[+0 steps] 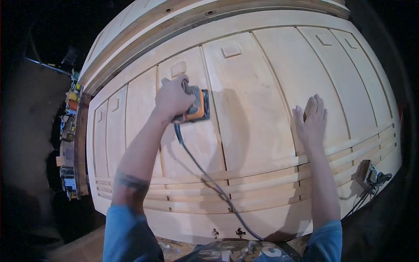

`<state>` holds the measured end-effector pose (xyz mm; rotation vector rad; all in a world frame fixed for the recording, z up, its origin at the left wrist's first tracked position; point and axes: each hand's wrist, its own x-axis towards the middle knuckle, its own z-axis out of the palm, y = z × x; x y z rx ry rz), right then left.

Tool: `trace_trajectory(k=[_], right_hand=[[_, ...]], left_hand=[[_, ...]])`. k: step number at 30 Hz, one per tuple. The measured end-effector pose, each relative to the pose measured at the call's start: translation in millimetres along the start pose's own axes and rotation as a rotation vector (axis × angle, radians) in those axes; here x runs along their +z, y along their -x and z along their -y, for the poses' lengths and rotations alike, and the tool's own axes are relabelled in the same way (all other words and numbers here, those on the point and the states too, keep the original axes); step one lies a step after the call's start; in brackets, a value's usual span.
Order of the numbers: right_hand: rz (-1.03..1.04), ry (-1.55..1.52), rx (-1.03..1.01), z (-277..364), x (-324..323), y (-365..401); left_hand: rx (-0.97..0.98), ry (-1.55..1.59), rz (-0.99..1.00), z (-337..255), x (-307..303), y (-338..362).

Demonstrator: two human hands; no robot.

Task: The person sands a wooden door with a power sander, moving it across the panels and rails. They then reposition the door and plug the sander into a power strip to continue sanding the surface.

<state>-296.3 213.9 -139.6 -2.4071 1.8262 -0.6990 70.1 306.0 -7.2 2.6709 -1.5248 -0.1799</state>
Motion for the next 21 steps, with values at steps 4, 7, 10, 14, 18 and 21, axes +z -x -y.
trace_trajectory(k=[4, 7, 10, 14, 18, 21], right_hand=[[0.006, -0.014, 0.009, 0, -1, -2], [0.013, -0.023, -0.001, -2, -3, -2], [0.024, -0.035, 0.002, -3, -4, 0], [0.028, -0.031, 0.020, 0, -3, -2], [-0.050, 0.003, 0.006, -2, 5, 1], [0.009, -0.001, 0.034, -1, 2, -1]], left_hand=[[0.000, -0.018, -0.006, -13, -2, -54], [-0.031, 0.013, 0.037, -19, -4, -78], [-0.046, 0.013, 0.052, -14, -1, -72], [0.041, -0.014, 0.055, -2, 3, -25], [0.042, -0.030, 0.059, -22, -5, 5], [0.021, -0.008, 0.025, -24, -4, -37]])
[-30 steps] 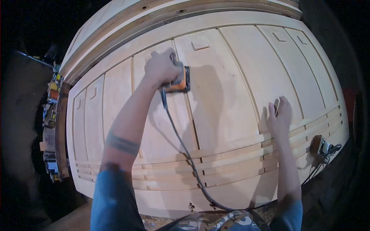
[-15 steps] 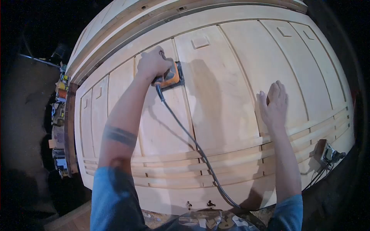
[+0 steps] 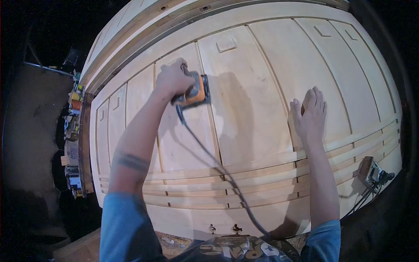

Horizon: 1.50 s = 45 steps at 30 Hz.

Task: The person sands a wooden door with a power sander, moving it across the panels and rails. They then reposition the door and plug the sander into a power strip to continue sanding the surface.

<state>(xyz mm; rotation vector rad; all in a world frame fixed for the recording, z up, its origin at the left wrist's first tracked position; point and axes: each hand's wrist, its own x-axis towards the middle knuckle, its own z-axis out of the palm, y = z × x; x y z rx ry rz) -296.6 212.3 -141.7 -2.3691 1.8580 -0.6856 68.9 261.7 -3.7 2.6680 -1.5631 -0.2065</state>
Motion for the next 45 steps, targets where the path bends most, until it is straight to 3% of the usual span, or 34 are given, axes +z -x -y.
trace_trajectory(k=[5, 13, 19, 22, 26, 29, 35, 38, 41, 45], right_hand=[[0.002, -0.039, -0.013, 0, -3, -1], [-0.019, -0.059, -0.012, 4, -6, 0], [-0.041, -0.039, -0.029, 2, -3, -1], [-0.035, -0.028, -0.037, 1, -6, -1], [-0.043, -0.038, -0.046, 4, -6, 1], [-0.040, -0.037, -0.026, 5, -7, 2], [-0.003, -0.020, -0.016, 3, -7, -1], [0.003, -0.011, -0.021, 0, -5, -1], [-0.027, -0.022, -0.029, 0, -1, 1], [-0.046, -0.023, -0.026, 5, -4, 2]], left_hand=[[-0.085, -0.012, 0.033, 11, -2, -51], [0.052, -0.018, 0.027, 11, 0, 28], [0.006, -0.006, 0.036, 15, 2, -48], [-0.144, 0.026, 0.005, 16, 3, -69], [-0.005, -0.054, 0.112, 24, 2, -47], [0.097, -0.094, 0.033, 16, 4, -26], [-0.063, -0.035, 0.057, 15, -1, -68], [-0.030, -0.050, 0.117, 23, -3, -63], [0.096, -0.064, 0.040, 30, 1, -31], [0.093, -0.035, 0.031, 17, 3, -25]])
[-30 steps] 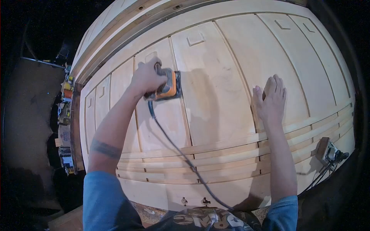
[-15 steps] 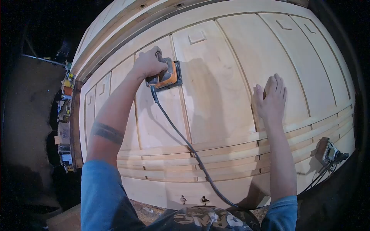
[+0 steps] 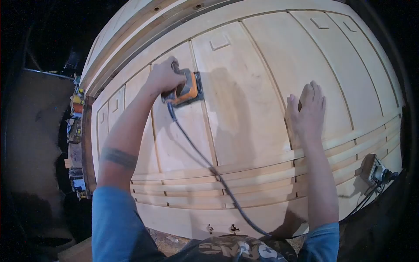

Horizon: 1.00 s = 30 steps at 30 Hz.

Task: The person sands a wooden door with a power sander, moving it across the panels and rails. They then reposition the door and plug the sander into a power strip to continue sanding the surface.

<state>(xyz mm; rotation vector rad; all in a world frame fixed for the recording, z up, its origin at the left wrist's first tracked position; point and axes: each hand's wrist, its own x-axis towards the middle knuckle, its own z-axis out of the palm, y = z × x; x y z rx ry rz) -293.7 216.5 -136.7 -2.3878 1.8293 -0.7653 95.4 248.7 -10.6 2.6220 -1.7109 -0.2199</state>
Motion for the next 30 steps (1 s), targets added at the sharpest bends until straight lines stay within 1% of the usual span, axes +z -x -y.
trace_trajectory(k=[3, 5, 7, 8, 10, 12, 14, 15, 17, 19, 21, 23, 25, 27, 30], right_hand=[[-0.011, -0.030, -0.012, -3, 0, -2], [-0.031, -0.028, -0.027, -4, 0, -2], [-0.040, -0.034, -0.040, -5, 0, 0], [-0.042, -0.040, -0.049, -5, 0, 0], [-0.040, -0.043, -0.050, -5, 0, 0], [-0.031, -0.038, -0.036, -4, 0, -1], [-0.029, -0.039, -0.013, -4, 2, 0], [-0.030, -0.039, 0.002, -3, 3, -1], [0.002, 0.003, 0.021, -3, 4, -2], [0.025, 0.019, 0.032, -2, 2, -1], [0.033, 0.010, 0.025, 1, -3, -2], [0.025, -0.006, 0.022, -1, 1, -3], [0.018, -0.018, 0.016, -3, 1, -3], [0.010, -0.030, 0.004, -2, -1, -1], [0.000, -0.051, -0.014, -1, -4, 0]], left_hand=[[-0.094, 0.026, 0.054, 1, -6, -32], [-0.137, 0.026, 0.038, 8, -2, -48], [-0.175, 0.048, 0.015, 13, 0, -46], [-0.138, 0.037, 0.026, 20, 1, -39], [-0.060, 0.009, 0.047, 21, -1, -7], [-0.029, 0.032, 0.058, 18, -2, 38], [-0.077, -0.028, 0.043, 0, -2, 89], [-0.061, -0.015, 0.083, -9, -5, 110], [0.031, 0.004, 0.075, -19, -1, 132], [-0.015, -0.015, 0.064, -31, 0, 118], [-0.052, -0.014, 0.047, -31, 1, 94], [-0.068, 0.003, 0.021, -23, 1, 48], [-0.014, 0.012, -0.041, -5, 5, 5], [-0.062, 0.006, -0.026, 0, 1, -25], [-0.083, 0.014, 0.001, 1, -4, -42]])
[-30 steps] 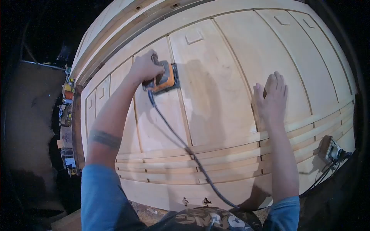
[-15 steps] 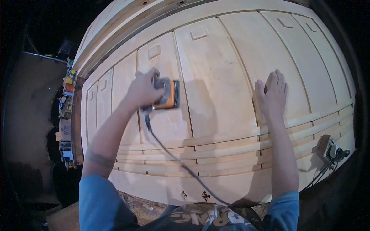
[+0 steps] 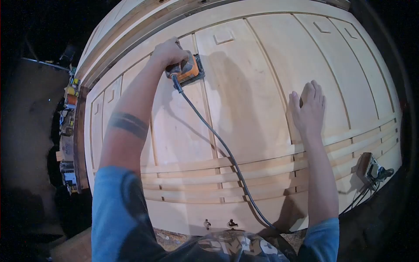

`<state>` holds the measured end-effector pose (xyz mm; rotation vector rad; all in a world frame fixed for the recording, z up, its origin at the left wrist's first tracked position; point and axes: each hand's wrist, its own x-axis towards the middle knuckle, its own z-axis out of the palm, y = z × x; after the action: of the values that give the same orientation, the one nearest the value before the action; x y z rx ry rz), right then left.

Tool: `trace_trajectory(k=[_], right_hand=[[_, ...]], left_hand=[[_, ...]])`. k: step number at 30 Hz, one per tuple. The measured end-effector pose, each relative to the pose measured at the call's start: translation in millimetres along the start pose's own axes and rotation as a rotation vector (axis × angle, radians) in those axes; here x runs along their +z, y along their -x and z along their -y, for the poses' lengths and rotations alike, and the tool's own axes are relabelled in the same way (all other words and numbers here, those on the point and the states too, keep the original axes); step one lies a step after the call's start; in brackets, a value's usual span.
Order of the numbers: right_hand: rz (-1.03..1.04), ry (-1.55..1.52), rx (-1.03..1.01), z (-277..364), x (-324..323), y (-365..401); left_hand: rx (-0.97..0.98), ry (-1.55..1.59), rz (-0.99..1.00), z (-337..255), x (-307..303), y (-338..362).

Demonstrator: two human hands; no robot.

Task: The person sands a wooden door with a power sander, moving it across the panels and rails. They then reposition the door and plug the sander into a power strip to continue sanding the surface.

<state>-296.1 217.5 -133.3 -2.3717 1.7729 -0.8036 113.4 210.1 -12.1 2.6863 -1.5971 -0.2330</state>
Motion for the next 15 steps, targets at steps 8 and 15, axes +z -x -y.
trace_trajectory(k=[8, 15], right_hand=[[0.013, 0.020, 0.018, -2, 4, -1], [0.013, 0.020, 0.017, -2, 3, -2]], left_hand=[[0.161, -0.032, -0.010, 18, 9, 64], [-0.003, -0.030, 0.039, -4, -3, 1]])
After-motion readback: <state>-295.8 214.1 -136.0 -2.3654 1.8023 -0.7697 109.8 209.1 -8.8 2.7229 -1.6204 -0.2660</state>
